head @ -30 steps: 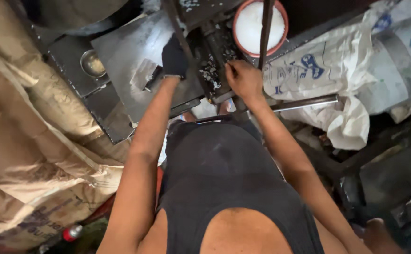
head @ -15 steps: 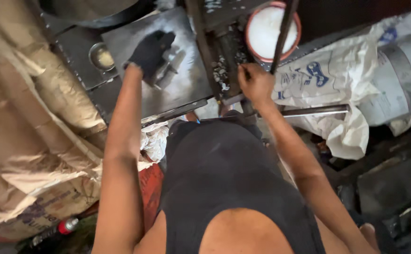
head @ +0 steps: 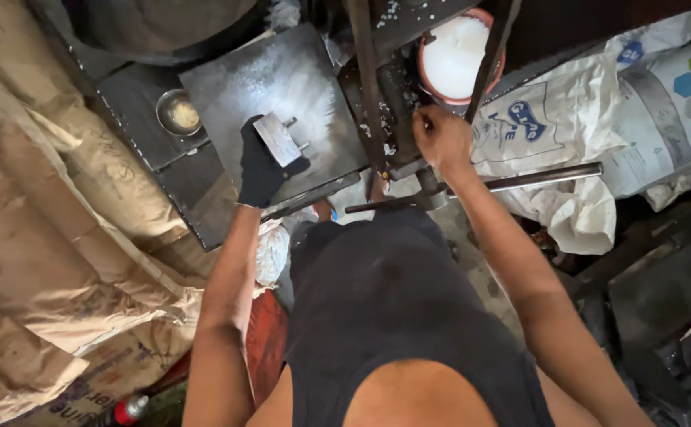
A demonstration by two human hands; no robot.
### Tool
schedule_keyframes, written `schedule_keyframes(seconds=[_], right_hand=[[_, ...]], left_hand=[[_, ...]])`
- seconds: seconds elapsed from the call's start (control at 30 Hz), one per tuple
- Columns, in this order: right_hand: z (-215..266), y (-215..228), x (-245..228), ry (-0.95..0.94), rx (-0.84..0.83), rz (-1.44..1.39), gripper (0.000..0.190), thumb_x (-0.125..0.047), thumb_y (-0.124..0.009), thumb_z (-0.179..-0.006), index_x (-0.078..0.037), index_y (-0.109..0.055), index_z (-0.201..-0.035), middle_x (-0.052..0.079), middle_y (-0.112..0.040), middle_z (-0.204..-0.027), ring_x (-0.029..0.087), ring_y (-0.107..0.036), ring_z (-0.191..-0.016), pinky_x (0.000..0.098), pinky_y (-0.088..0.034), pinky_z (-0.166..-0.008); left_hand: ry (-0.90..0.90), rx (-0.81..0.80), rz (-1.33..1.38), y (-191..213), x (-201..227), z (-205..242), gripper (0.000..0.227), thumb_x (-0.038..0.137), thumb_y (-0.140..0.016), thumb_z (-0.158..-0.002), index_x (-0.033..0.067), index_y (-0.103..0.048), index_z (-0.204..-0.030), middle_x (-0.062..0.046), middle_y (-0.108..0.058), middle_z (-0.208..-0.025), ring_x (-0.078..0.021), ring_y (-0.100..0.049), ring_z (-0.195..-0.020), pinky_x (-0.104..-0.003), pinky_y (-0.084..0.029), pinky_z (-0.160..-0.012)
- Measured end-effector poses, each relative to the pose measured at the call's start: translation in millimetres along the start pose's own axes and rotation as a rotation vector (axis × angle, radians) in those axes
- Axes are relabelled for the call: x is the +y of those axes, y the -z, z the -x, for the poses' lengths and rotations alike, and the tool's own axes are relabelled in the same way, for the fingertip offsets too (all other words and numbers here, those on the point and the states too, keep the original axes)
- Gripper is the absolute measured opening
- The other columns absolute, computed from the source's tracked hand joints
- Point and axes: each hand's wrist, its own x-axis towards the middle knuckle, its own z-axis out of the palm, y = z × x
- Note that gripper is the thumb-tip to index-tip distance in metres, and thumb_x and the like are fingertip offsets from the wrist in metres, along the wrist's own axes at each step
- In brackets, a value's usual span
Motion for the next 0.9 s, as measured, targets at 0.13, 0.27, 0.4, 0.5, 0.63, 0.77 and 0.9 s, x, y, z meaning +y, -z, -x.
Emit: schedule_keyframes(seconds=[0.13, 0.27, 0.4, 0.5, 0.63, 0.77, 0.9], right_hand=[[6.0, -1.5, 0.7, 0.003, 0.037, 0.015, 0.017, -0.025, -0.072, -0.096, -0.010, -0.077, -0.102, 0.012, -0.075, -0.089, 0.033, -0.073, -0.078, 0.0434, -0.056, -0.068], [5.5, 0.4, 1.4, 0.037, 0.065, -0.046, 0.016, -0.024, -0.071, -0.097, -0.010, -0.076, -0.101, 0.012, -0.075, -0.089, 0.033, -0.073, -0.079, 0.0434, -0.056, -0.068], [6.8, 5.5, -0.6, 0.066, 0.091, -0.056, 0.016, -0.024, -0.072, -0.094, -0.010, -0.078, -0.100, 0.013, -0.075, -0.088, 0.034, -0.072, -0.077, 0.0441, -0.055, -0.065], [5.9, 7.5, -1.5, 0.094, 0.094, -0.078, 0.017, -0.024, -0.072, -0.096, -0.009, -0.077, -0.100, 0.013, -0.074, -0.088, 0.034, -0.072, -0.077, 0.0442, -0.056, -0.065], [2.6, 8.1, 0.0, 0.090, 0.050, -0.105, 0.017, -0.024, -0.072, -0.096, -0.009, -0.077, -0.100, 0.013, -0.074, -0.089, 0.034, -0.072, -0.078, 0.0441, -0.056, -0.065], [3.4, 6.7, 4.8, 0.105, 0.019, -0.091, 0.016, -0.023, -0.071, -0.096, -0.009, -0.077, -0.099, 0.012, -0.075, -0.091, 0.035, -0.072, -0.080, 0.0446, -0.056, -0.068], [-0.6, 9.4, 7.0, 0.141, 0.035, -0.083, 0.015, -0.024, -0.072, -0.096, -0.009, -0.076, -0.098, 0.012, -0.075, -0.093, 0.035, -0.071, -0.081, 0.0444, -0.056, -0.069]], left_hand=[[0.567, 0.083, 0.833, -23.4, -1.7, -14.1, 0.057, 0.029, -0.080, -0.087, 0.0070, -0.057, -0.135, -0.008, -0.067, -0.114, -0.0217, -0.066, -0.100, -0.041, -0.055, -0.090], [0.679, 0.061, 1.221, -50.5, 41.5, -19.4, 0.044, 0.037, -0.070, -0.093, 0.0050, -0.066, -0.123, -0.011, -0.072, -0.107, -0.0269, -0.070, -0.096, -0.047, -0.058, -0.089], [0.590, -0.033, 1.055, -33.6, 132.5, -37.7, 0.064, 0.033, -0.079, -0.087, 0.0056, -0.057, -0.141, -0.010, -0.069, -0.125, -0.0267, -0.067, -0.113, -0.044, -0.053, -0.104], [0.094, -0.150, 0.342, -0.1, 202.1, -45.9, 0.097, 0.035, -0.092, -0.072, 0.0039, -0.046, -0.151, -0.012, -0.058, -0.144, -0.0298, -0.056, -0.134, -0.043, -0.045, -0.115], [-0.220, -0.195, -0.665, -7.0, 232.6, -42.8, 0.100, 0.042, -0.092, -0.065, 0.0011, -0.048, -0.146, -0.017, -0.059, -0.129, -0.0361, -0.056, -0.122, -0.049, -0.042, -0.105], [-0.044, -0.388, -1.255, -53.8, 183.2, -52.0, 0.113, 0.044, -0.090, -0.050, -0.0010, -0.046, -0.143, -0.018, -0.058, -0.119, -0.0363, -0.053, -0.109, -0.051, -0.037, -0.098], [-0.122, -0.274, -1.197, -63.1, 140.3, -47.5, 0.112, 0.050, -0.091, -0.049, -0.0011, -0.047, -0.138, -0.018, -0.058, -0.115, -0.0373, -0.052, -0.110, -0.056, -0.035, -0.101]])
